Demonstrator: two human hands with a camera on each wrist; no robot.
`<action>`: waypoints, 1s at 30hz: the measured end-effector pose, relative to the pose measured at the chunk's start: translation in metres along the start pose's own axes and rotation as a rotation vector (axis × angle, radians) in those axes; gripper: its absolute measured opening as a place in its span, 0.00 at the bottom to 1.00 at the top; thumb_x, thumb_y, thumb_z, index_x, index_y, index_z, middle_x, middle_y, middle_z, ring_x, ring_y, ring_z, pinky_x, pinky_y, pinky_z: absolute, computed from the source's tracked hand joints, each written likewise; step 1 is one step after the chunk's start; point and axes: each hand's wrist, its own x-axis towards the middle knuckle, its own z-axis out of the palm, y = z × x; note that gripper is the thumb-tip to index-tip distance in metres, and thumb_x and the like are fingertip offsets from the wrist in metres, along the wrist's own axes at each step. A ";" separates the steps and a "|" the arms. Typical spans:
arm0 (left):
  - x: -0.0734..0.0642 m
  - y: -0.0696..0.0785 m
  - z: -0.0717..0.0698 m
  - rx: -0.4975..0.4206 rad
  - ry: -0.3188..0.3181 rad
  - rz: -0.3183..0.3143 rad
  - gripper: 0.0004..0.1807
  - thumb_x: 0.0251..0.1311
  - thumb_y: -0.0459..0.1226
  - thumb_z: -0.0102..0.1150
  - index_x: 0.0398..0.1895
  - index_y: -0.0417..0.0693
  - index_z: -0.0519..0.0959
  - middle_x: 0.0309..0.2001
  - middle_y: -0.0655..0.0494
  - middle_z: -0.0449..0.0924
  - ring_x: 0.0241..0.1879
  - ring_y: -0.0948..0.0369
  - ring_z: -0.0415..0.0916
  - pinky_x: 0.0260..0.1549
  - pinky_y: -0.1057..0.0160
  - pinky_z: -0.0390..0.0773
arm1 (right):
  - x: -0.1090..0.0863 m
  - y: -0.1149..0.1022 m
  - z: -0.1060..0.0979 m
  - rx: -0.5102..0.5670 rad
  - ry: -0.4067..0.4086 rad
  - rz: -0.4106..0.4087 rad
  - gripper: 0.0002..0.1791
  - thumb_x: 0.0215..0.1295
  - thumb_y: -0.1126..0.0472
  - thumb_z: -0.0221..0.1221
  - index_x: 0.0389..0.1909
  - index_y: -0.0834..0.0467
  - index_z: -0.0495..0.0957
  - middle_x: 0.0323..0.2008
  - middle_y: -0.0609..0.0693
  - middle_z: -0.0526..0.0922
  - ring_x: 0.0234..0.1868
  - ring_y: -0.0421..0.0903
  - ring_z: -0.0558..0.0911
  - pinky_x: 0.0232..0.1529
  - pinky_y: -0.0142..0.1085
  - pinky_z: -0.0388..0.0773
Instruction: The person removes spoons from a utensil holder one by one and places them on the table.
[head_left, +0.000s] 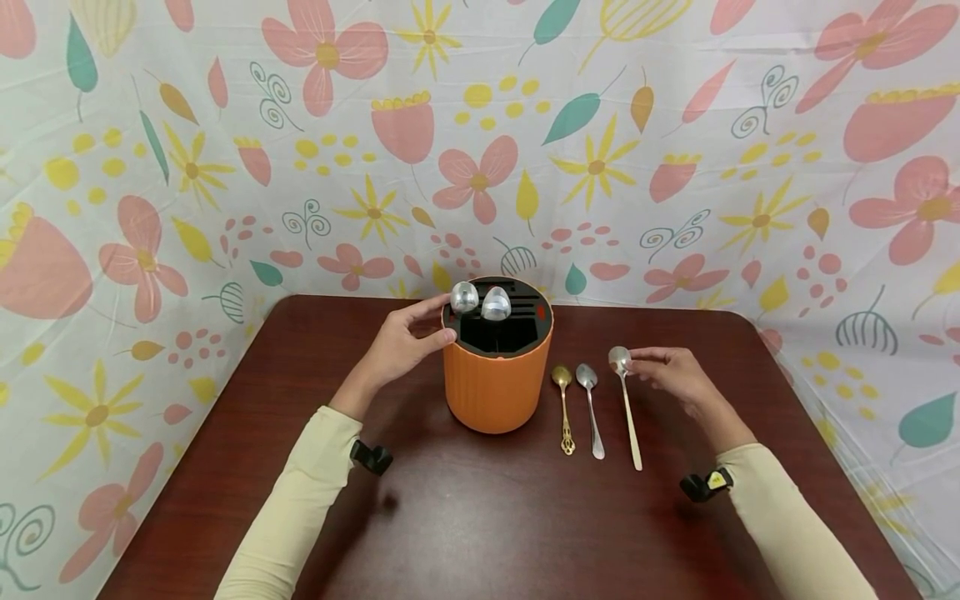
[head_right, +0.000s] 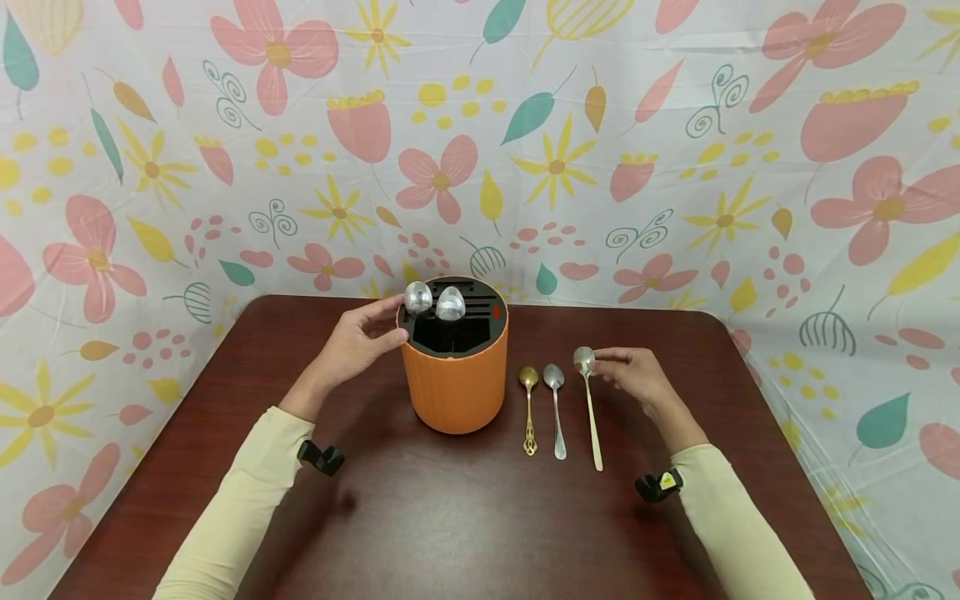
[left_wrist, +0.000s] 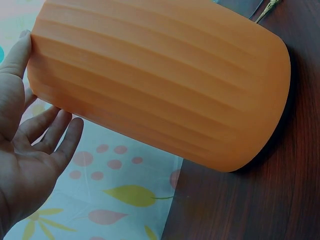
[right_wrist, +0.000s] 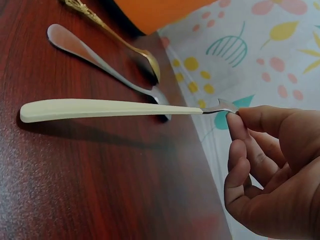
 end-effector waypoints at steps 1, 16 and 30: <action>0.000 0.000 0.000 0.000 -0.001 0.000 0.32 0.67 0.31 0.65 0.74 0.42 0.69 0.69 0.41 0.72 0.65 0.44 0.74 0.64 0.41 0.72 | 0.000 0.001 0.000 0.000 -0.002 0.002 0.27 0.70 0.52 0.66 0.60 0.68 0.80 0.35 0.50 0.87 0.38 0.47 0.82 0.37 0.39 0.82; 0.005 -0.013 -0.001 0.004 0.000 -0.007 0.32 0.67 0.31 0.65 0.74 0.42 0.70 0.70 0.41 0.72 0.66 0.45 0.73 0.65 0.42 0.72 | 0.006 0.017 0.008 0.057 0.000 0.029 0.28 0.69 0.53 0.66 0.60 0.71 0.79 0.31 0.42 0.86 0.36 0.40 0.81 0.35 0.34 0.81; 0.010 -0.033 -0.001 0.010 0.017 0.041 0.31 0.67 0.37 0.67 0.73 0.52 0.72 0.68 0.49 0.75 0.63 0.50 0.76 0.62 0.44 0.75 | 0.009 0.025 0.013 0.057 -0.024 0.054 0.27 0.71 0.56 0.64 0.62 0.72 0.76 0.33 0.43 0.85 0.35 0.38 0.81 0.34 0.32 0.81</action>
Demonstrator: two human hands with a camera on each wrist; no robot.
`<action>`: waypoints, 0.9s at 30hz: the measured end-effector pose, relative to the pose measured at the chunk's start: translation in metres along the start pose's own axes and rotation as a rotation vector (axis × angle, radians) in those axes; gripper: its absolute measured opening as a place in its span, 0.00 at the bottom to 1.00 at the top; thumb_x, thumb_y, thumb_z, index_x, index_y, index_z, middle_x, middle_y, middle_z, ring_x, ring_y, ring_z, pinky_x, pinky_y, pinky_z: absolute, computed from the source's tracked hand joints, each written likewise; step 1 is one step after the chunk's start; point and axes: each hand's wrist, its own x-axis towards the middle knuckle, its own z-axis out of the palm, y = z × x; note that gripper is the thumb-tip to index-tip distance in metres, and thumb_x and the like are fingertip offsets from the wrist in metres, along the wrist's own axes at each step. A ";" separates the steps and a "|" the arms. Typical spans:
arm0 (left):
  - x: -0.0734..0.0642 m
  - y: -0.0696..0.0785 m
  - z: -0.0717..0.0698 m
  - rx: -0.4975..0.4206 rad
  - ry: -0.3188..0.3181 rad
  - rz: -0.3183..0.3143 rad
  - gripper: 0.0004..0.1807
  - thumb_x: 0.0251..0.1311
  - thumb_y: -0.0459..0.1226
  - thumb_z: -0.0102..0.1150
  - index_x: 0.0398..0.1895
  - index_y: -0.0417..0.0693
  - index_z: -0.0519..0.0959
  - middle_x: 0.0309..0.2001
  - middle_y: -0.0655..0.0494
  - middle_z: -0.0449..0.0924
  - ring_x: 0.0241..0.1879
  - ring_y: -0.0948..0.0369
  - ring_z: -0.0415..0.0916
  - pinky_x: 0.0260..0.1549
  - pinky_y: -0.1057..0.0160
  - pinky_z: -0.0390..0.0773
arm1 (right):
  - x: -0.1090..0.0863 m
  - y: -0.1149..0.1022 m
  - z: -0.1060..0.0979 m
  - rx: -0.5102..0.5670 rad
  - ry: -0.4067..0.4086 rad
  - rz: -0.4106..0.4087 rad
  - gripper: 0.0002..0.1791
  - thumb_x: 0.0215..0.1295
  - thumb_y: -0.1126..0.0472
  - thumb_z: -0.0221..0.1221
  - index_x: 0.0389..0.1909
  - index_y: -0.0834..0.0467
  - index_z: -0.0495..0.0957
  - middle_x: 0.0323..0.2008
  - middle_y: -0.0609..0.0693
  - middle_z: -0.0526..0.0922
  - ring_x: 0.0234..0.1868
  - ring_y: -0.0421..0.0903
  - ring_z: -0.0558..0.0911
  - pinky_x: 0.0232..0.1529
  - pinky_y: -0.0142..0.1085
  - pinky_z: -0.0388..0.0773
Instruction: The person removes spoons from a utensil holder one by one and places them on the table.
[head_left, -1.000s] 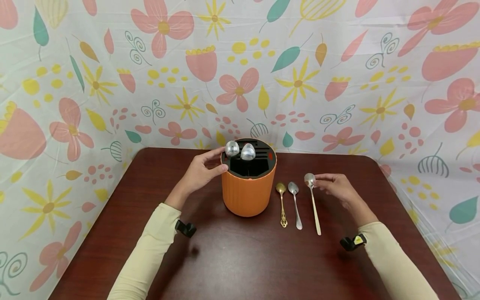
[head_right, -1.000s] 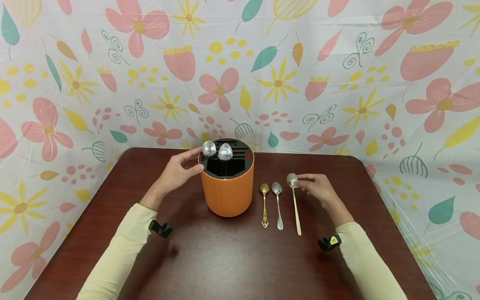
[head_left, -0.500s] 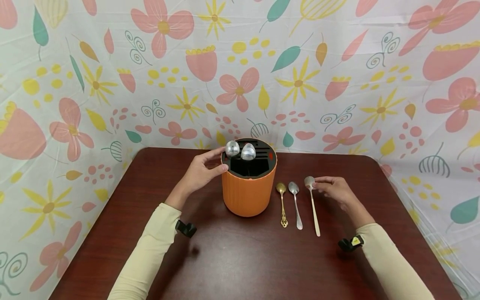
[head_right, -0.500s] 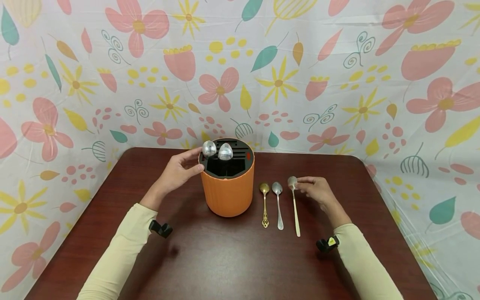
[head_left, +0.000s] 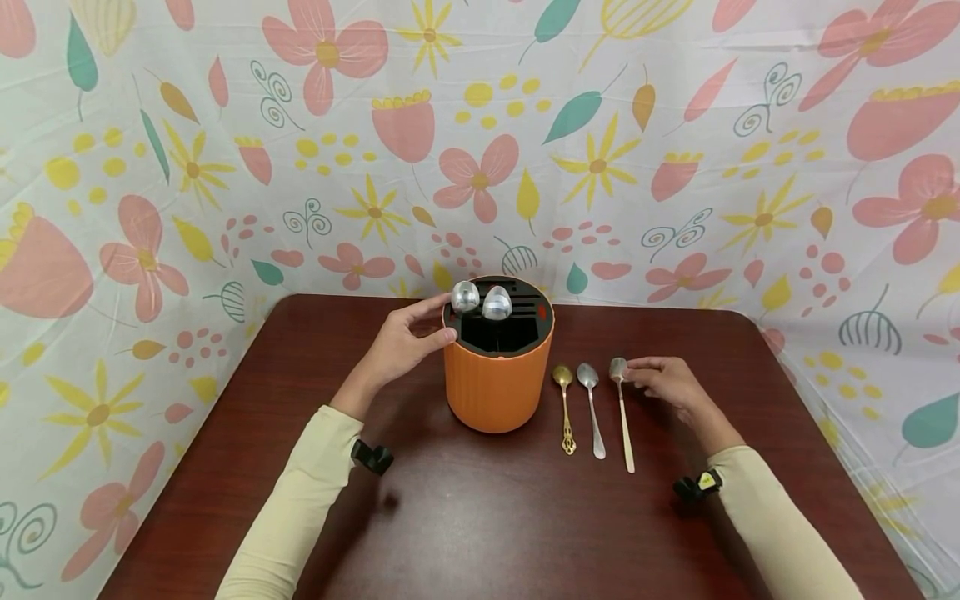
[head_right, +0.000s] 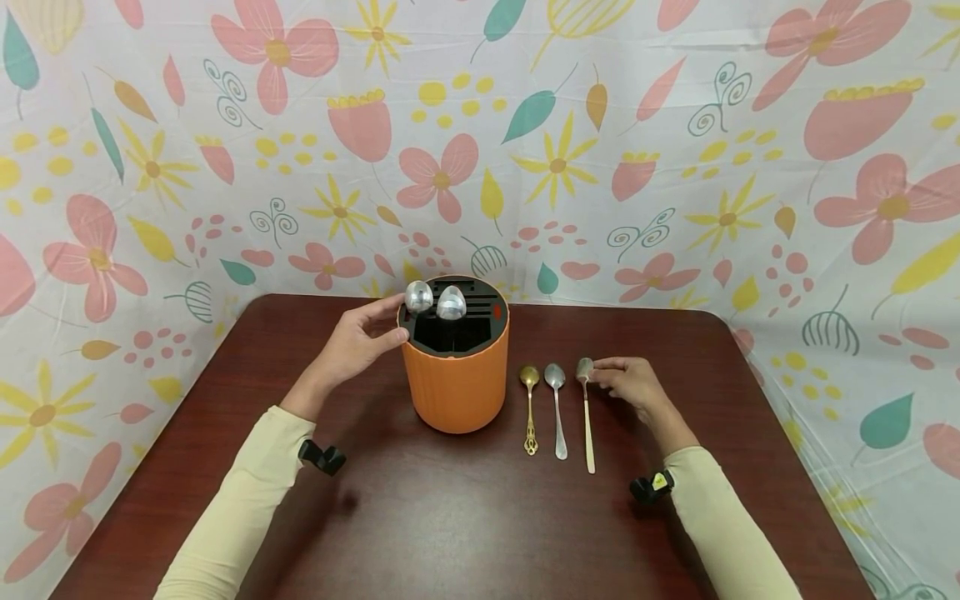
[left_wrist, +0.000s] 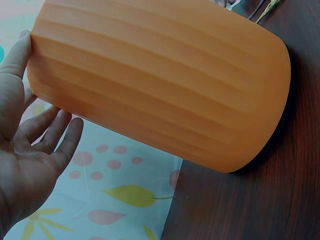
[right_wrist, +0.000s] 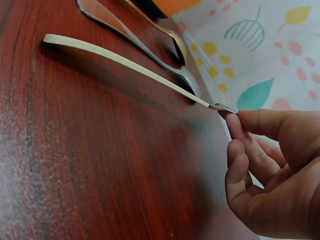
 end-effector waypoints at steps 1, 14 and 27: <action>0.000 0.000 0.000 0.002 0.001 0.002 0.31 0.67 0.37 0.67 0.73 0.52 0.72 0.68 0.49 0.75 0.63 0.51 0.77 0.62 0.44 0.76 | 0.000 0.000 0.000 0.002 -0.003 0.000 0.27 0.71 0.56 0.64 0.62 0.72 0.76 0.33 0.44 0.85 0.35 0.38 0.80 0.34 0.32 0.81; 0.000 -0.001 0.000 -0.002 -0.006 -0.004 0.32 0.67 0.35 0.66 0.74 0.52 0.71 0.69 0.48 0.74 0.63 0.49 0.76 0.63 0.46 0.76 | 0.004 0.004 0.004 0.003 -0.012 0.005 0.25 0.71 0.58 0.64 0.60 0.73 0.78 0.32 0.46 0.85 0.34 0.39 0.79 0.31 0.32 0.80; 0.001 -0.002 0.000 0.013 0.002 0.009 0.32 0.66 0.41 0.69 0.73 0.53 0.72 0.67 0.50 0.76 0.61 0.53 0.78 0.61 0.49 0.78 | 0.007 0.006 0.006 -0.105 0.009 0.020 0.25 0.71 0.53 0.64 0.59 0.67 0.81 0.37 0.49 0.87 0.39 0.44 0.81 0.34 0.35 0.80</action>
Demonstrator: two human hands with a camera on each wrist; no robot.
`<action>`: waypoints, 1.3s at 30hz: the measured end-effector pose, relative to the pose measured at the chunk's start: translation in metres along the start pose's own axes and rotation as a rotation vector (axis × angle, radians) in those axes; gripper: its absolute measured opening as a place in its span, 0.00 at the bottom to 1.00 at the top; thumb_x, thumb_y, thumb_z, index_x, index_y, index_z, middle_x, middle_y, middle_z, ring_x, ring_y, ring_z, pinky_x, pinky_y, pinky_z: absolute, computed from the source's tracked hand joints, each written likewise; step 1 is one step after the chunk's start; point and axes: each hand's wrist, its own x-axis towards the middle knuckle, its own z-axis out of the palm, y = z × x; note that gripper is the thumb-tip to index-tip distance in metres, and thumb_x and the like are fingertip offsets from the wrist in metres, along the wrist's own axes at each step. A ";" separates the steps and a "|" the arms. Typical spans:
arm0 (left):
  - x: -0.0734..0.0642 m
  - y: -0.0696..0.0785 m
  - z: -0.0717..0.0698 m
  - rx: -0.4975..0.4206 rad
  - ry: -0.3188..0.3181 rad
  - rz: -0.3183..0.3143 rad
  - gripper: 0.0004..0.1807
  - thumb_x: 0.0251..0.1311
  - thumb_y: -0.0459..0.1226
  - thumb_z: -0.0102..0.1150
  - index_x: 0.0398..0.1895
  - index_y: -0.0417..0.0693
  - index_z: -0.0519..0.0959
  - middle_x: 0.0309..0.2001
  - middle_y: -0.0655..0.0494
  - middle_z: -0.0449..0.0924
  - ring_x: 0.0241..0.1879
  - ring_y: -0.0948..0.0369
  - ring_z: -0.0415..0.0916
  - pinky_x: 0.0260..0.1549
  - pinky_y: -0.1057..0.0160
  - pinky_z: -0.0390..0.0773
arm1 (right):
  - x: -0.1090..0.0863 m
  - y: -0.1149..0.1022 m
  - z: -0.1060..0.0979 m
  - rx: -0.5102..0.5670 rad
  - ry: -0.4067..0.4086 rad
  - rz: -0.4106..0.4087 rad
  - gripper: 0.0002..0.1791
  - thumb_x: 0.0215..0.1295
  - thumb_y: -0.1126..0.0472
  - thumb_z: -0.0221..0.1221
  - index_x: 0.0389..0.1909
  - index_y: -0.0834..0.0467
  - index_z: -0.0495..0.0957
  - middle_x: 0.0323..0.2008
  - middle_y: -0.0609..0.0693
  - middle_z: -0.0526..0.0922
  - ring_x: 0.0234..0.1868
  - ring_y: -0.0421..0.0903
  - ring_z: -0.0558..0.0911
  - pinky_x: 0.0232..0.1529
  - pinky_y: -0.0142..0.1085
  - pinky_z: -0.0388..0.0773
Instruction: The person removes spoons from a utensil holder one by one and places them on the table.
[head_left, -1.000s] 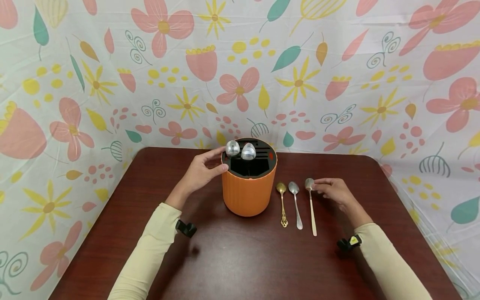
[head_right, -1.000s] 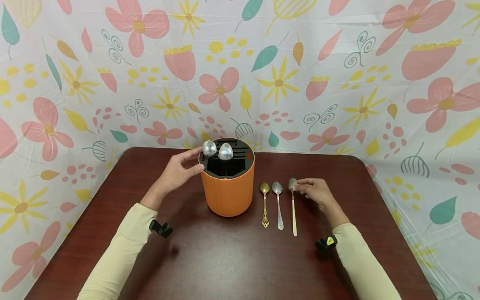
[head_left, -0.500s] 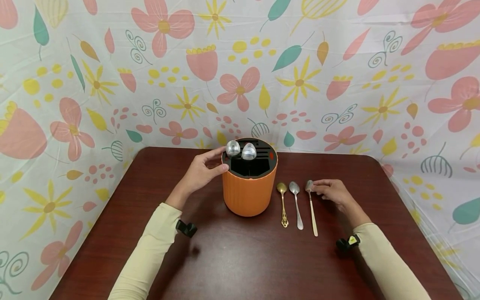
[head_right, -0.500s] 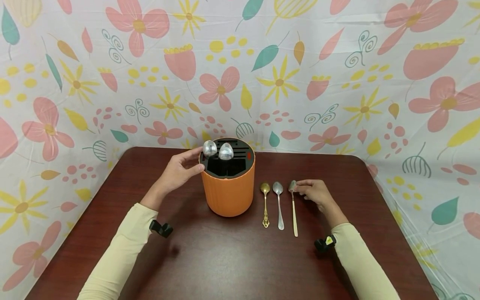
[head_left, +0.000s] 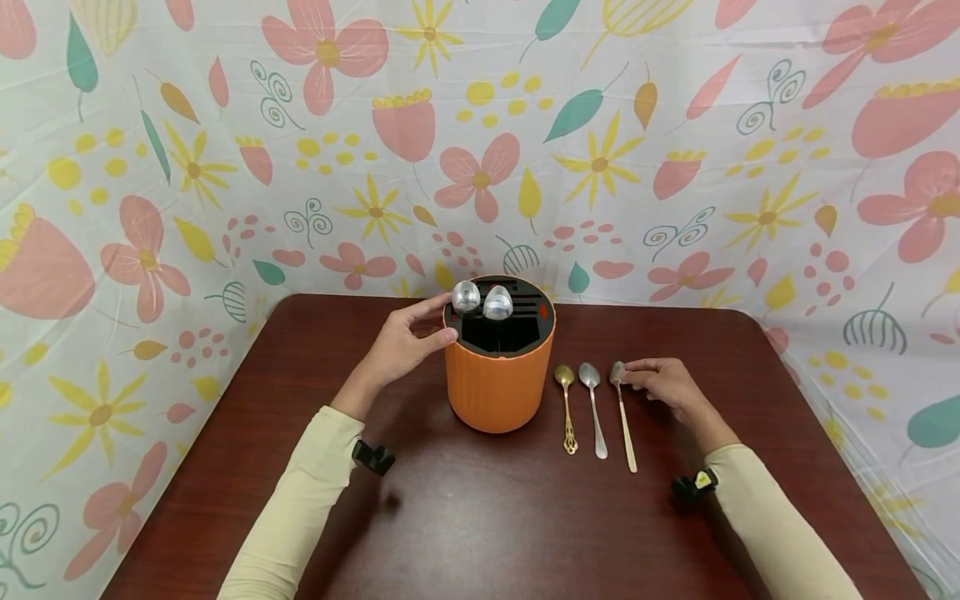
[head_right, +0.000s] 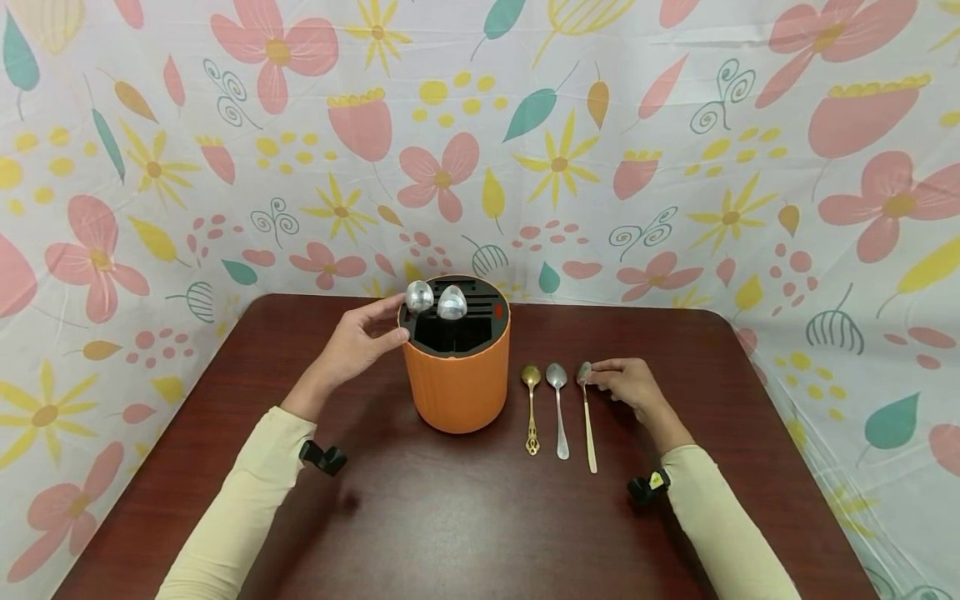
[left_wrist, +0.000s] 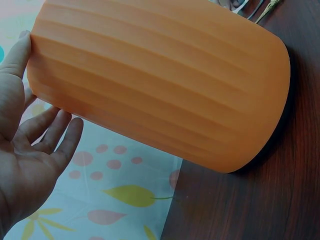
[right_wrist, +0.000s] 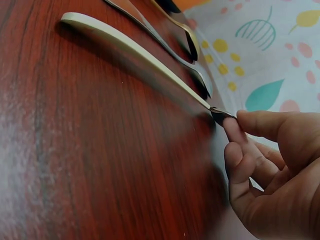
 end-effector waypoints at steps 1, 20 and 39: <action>0.000 0.000 0.000 0.000 0.002 -0.001 0.33 0.66 0.41 0.69 0.73 0.53 0.72 0.68 0.50 0.76 0.61 0.53 0.78 0.61 0.49 0.78 | 0.000 0.001 0.000 -0.006 0.002 0.000 0.25 0.71 0.52 0.64 0.59 0.67 0.81 0.37 0.49 0.88 0.39 0.44 0.81 0.34 0.36 0.81; -0.001 0.003 0.000 -0.016 0.001 -0.017 0.32 0.67 0.34 0.66 0.74 0.51 0.71 0.69 0.48 0.74 0.64 0.49 0.76 0.62 0.46 0.76 | -0.023 -0.023 -0.009 -0.263 0.030 -0.101 0.24 0.69 0.52 0.66 0.56 0.67 0.83 0.43 0.58 0.90 0.40 0.48 0.85 0.37 0.35 0.79; 0.000 0.003 0.001 -0.016 0.000 -0.015 0.32 0.67 0.35 0.67 0.74 0.51 0.72 0.69 0.49 0.74 0.64 0.50 0.75 0.62 0.46 0.76 | -0.067 -0.103 -0.021 -0.126 0.268 -0.498 0.16 0.66 0.51 0.70 0.53 0.47 0.87 0.46 0.50 0.90 0.50 0.28 0.80 0.43 0.24 0.73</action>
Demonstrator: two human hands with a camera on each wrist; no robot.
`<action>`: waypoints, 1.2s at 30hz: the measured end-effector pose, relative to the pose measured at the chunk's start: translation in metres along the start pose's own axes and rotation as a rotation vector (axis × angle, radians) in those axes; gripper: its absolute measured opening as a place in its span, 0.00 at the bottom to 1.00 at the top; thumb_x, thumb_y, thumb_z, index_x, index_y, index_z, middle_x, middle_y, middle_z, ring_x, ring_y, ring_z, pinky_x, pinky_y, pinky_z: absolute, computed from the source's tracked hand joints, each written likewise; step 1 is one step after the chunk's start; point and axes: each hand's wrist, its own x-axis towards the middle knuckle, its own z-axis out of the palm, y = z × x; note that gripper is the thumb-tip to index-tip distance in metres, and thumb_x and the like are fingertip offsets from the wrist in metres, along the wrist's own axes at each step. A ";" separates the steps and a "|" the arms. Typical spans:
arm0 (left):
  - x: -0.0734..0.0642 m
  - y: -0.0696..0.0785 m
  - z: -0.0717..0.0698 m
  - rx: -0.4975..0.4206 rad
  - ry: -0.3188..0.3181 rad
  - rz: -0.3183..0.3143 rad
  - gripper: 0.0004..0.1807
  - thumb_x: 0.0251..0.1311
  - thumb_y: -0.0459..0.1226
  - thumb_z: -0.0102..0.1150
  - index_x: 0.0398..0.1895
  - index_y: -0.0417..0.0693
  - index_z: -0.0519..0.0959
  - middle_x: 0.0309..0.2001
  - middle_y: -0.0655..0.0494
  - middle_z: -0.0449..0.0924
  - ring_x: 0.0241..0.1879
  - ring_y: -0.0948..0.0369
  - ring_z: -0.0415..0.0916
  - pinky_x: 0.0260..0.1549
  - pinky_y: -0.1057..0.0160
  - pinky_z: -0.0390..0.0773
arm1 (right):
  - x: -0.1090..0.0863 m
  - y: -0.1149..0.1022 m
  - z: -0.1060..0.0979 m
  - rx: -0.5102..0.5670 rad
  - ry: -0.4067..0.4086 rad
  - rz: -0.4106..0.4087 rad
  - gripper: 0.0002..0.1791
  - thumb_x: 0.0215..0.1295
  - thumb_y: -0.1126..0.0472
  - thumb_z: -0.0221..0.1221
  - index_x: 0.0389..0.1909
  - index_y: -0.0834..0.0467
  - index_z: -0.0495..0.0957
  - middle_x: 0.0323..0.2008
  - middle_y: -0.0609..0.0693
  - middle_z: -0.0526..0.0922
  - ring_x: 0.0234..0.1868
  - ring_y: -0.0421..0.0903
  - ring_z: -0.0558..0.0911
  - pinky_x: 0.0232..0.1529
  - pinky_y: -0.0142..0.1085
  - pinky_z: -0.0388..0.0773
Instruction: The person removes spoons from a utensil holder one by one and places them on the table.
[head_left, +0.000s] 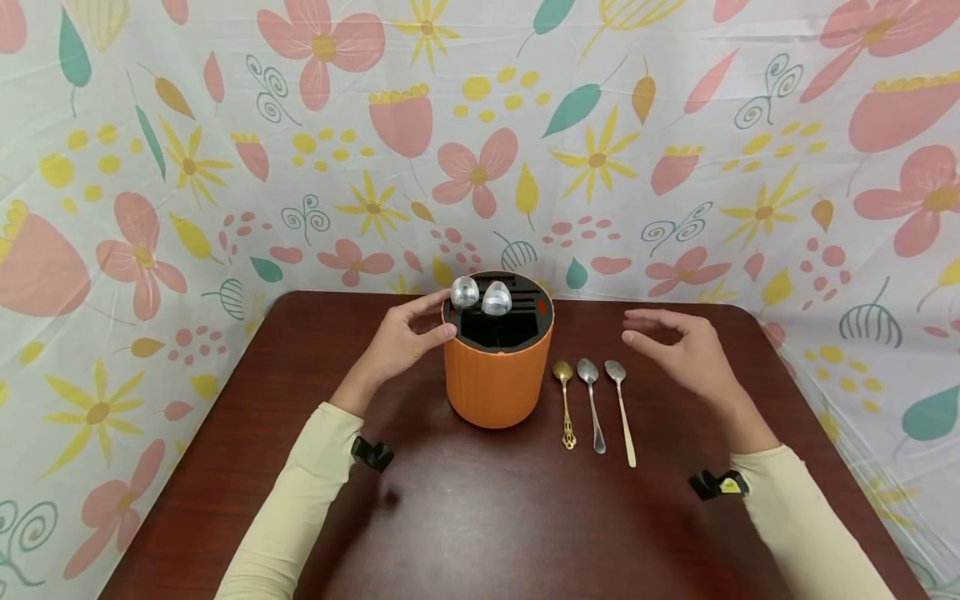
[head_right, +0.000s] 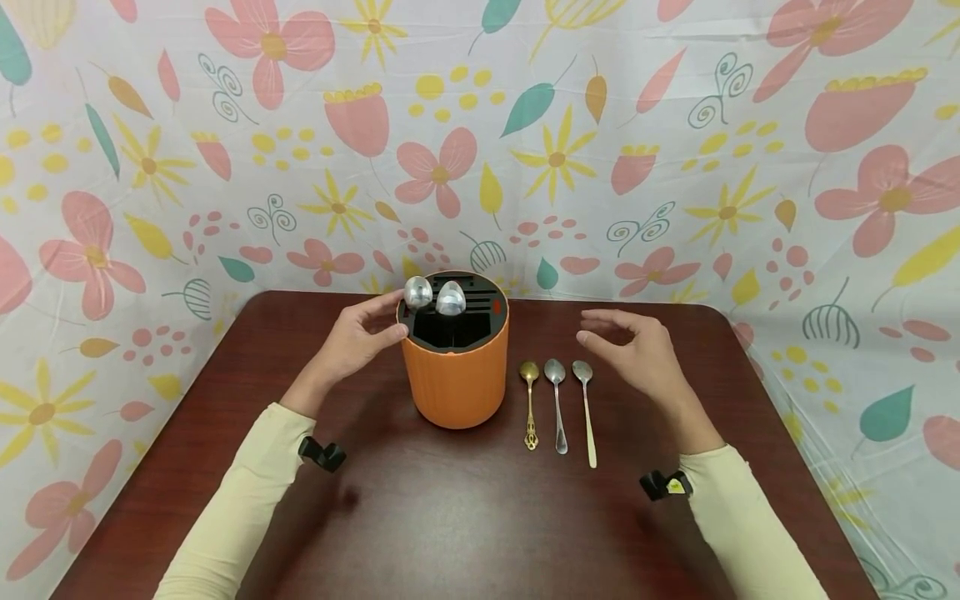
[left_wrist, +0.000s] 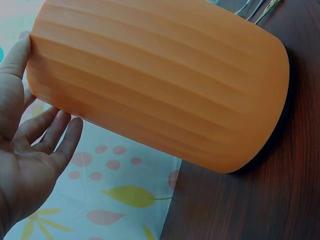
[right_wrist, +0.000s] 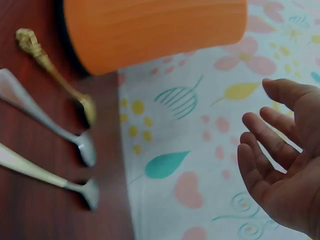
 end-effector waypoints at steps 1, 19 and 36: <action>0.000 0.000 0.000 0.000 0.000 0.003 0.32 0.67 0.35 0.67 0.74 0.51 0.72 0.69 0.49 0.74 0.63 0.50 0.76 0.62 0.46 0.76 | 0.001 -0.005 -0.001 0.018 0.005 -0.015 0.16 0.66 0.53 0.70 0.53 0.48 0.87 0.45 0.48 0.90 0.49 0.29 0.81 0.43 0.24 0.74; 0.000 -0.003 -0.001 0.009 0.006 0.021 0.32 0.66 0.38 0.68 0.73 0.51 0.72 0.69 0.51 0.75 0.62 0.53 0.77 0.61 0.49 0.78 | 0.039 -0.081 0.006 0.211 0.029 -0.199 0.17 0.62 0.66 0.70 0.53 0.59 0.87 0.42 0.48 0.90 0.37 0.41 0.84 0.38 0.26 0.80; 0.001 0.003 0.000 -0.001 -0.010 -0.035 0.33 0.67 0.31 0.64 0.75 0.45 0.69 0.71 0.44 0.71 0.65 0.46 0.74 0.64 0.44 0.74 | 0.063 -0.115 0.045 0.294 -0.069 -0.271 0.13 0.65 0.62 0.69 0.50 0.57 0.89 0.38 0.47 0.89 0.36 0.45 0.85 0.38 0.32 0.81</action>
